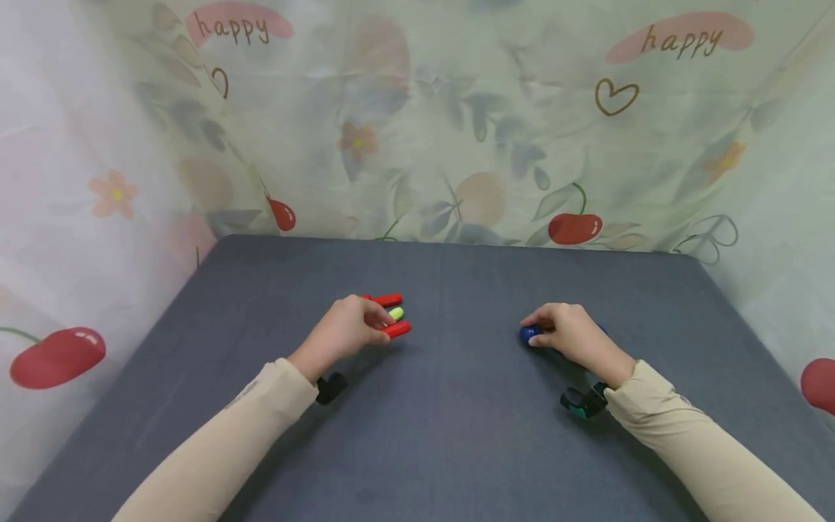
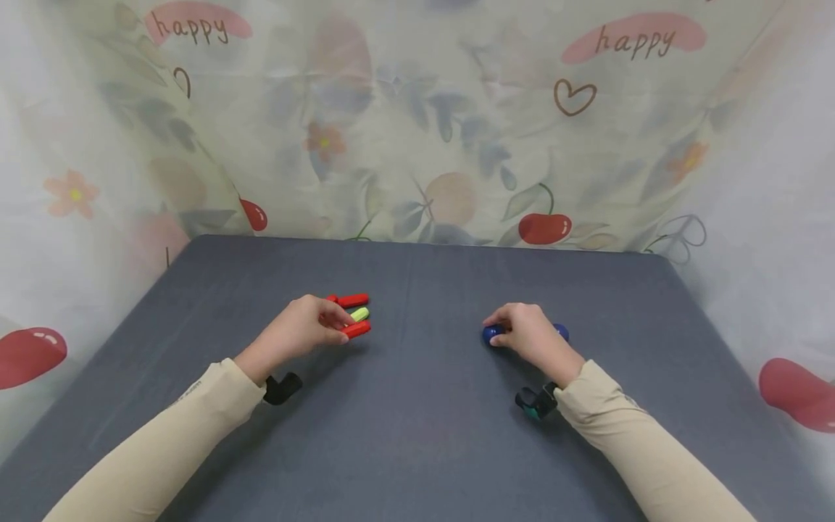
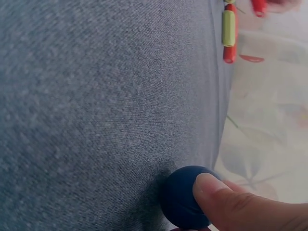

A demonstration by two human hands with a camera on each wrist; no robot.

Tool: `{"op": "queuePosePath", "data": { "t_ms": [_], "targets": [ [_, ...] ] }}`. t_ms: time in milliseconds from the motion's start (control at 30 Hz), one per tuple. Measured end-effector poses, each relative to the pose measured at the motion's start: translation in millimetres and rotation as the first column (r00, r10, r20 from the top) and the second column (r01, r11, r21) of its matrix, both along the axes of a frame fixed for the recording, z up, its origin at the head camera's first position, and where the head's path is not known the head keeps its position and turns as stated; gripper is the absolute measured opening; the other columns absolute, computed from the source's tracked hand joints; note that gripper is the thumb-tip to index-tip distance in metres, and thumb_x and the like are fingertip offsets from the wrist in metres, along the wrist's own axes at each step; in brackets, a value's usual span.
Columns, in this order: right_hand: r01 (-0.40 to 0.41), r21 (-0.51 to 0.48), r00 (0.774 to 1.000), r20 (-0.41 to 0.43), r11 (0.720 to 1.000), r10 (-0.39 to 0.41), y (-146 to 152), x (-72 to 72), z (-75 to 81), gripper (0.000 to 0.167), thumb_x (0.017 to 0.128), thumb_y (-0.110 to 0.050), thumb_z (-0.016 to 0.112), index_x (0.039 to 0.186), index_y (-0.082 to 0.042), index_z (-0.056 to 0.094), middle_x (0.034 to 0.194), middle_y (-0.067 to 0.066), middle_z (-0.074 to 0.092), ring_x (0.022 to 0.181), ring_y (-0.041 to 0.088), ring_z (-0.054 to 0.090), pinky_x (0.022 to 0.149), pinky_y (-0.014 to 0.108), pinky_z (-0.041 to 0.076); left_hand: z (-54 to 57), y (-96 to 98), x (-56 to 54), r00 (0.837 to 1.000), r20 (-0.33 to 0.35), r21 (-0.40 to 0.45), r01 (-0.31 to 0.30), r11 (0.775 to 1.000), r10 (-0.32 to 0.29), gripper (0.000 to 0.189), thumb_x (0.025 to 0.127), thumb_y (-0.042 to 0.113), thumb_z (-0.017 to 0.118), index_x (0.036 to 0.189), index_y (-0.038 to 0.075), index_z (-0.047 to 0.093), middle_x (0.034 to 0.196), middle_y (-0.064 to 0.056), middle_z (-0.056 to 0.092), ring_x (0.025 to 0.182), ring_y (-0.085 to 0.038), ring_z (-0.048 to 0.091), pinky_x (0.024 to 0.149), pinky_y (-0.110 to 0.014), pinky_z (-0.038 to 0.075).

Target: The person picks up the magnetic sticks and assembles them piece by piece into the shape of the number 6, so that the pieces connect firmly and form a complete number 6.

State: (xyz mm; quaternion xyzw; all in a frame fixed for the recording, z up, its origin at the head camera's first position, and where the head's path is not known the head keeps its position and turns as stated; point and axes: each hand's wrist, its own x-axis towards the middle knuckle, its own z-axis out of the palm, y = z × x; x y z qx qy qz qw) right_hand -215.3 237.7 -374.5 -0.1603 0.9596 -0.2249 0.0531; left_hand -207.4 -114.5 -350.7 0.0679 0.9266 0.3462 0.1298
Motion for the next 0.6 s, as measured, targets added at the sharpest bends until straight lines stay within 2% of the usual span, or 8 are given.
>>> {"op": "queuePosePath", "data": {
  "t_ms": [133, 233, 367, 600],
  "targets": [
    [0.000, -0.006, 1.000, 0.006, 1.000, 0.000, 1, -1.3, 0.4, 0.025, 0.084, -0.010, 0.075, 0.108, -0.005, 0.073, 0.108, 0.015, 0.070, 0.100, 0.029, 0.066, 0.087, 0.047, 0.052, 16.2, 10.9, 1.1, 1.000, -0.018, 0.110, -0.004, 0.994, 0.006, 0.026, 0.083, 0.015, 0.076, 0.109, 0.016, 0.073, 0.102, -0.001, 0.069, 0.091, -0.019, 0.061, 0.076, -0.032, 0.051],
    [0.000, -0.014, 1.000, 0.009, 1.000, 0.000, 2, -1.9, 0.4, 0.025, 0.084, -0.011, 0.075, 0.108, -0.005, 0.073, 0.109, 0.015, 0.070, 0.100, 0.029, 0.067, 0.087, 0.047, 0.052, 19.9, 21.6, -0.1, 0.999, -0.038, 0.156, 0.004, 0.988, 0.002, 0.024, 0.084, 0.017, 0.076, 0.109, 0.017, 0.073, 0.101, 0.000, 0.070, 0.090, -0.018, 0.061, 0.076, -0.032, 0.051],
    [0.001, -0.019, 1.000, 0.006, 1.000, -0.001, 2, -2.3, 0.0, 0.026, 0.083, -0.011, 0.075, 0.108, -0.006, 0.073, 0.108, 0.015, 0.071, 0.099, 0.028, 0.067, 0.087, 0.047, 0.052, 13.6, 38.4, -2.6, 0.999, -0.032, 0.211, -0.004, 0.977, 0.011, 0.023, 0.083, 0.023, 0.077, 0.107, 0.023, 0.074, 0.100, 0.004, 0.069, 0.088, -0.017, 0.063, 0.073, -0.032, 0.050],
    [0.003, -0.025, 1.000, 0.017, 1.000, -0.002, 2, -2.8, -1.2, 0.026, 0.082, -0.011, 0.076, 0.107, -0.006, 0.073, 0.107, 0.014, 0.071, 0.098, 0.028, 0.067, 0.086, 0.046, 0.052, -8.6, 60.0, -14.2, 0.998, 0.061, 0.324, -0.034, 0.945, 0.015, 0.025, 0.082, 0.021, 0.078, 0.107, 0.025, 0.074, 0.110, 0.003, 0.065, 0.087, -0.018, 0.064, 0.073, -0.031, 0.050]
  ]
}}
